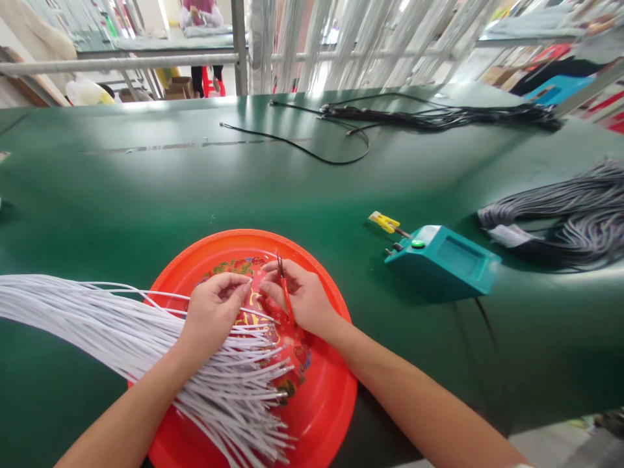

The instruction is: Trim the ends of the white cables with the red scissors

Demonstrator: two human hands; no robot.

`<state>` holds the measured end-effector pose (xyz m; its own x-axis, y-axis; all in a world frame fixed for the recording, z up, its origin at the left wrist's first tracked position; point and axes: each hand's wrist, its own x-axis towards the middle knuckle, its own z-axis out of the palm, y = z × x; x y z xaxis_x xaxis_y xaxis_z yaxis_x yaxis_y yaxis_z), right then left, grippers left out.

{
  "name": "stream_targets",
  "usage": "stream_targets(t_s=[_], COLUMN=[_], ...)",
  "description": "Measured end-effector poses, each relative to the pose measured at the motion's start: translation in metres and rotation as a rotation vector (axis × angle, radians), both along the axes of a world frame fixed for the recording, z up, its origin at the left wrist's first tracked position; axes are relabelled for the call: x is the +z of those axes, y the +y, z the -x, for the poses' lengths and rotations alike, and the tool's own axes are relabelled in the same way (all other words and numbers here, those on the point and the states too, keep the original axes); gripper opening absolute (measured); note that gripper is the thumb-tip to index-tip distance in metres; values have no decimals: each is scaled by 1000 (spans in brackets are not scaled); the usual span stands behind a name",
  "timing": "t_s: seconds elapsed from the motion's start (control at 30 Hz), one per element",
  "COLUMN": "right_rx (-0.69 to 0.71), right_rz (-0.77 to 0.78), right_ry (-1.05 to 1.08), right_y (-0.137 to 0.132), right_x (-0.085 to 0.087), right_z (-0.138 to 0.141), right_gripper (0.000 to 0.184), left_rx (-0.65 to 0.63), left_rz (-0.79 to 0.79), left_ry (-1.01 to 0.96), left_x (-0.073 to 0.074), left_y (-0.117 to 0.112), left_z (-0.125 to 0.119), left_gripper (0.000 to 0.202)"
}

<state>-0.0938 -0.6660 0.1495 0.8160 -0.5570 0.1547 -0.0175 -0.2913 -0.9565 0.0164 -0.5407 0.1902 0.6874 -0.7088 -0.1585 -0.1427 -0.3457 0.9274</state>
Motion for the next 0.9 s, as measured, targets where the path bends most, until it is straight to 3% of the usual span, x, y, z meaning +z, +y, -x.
stream_targets(t_s=[0.1,0.2,0.5,0.9], right_rx=[6,2,-61,-17], right_rz=[-185,-260,-149,-313], right_ry=[-118,-180,-109,-191], right_y=[3,7,7,7], right_x=[0,5,7,13], right_z=[-3,-6,-5,-5], right_gripper=[25,26,20,23], left_rx=[-29,-55,-41,-59], left_rz=[-13,-46,-64,-68], left_ry=[5,-30,-115,-237], left_x=[-3,-5,-4,-2], left_y=[1,1,1,1], left_z=[0,1,3,3], left_gripper=[25,23,24,18])
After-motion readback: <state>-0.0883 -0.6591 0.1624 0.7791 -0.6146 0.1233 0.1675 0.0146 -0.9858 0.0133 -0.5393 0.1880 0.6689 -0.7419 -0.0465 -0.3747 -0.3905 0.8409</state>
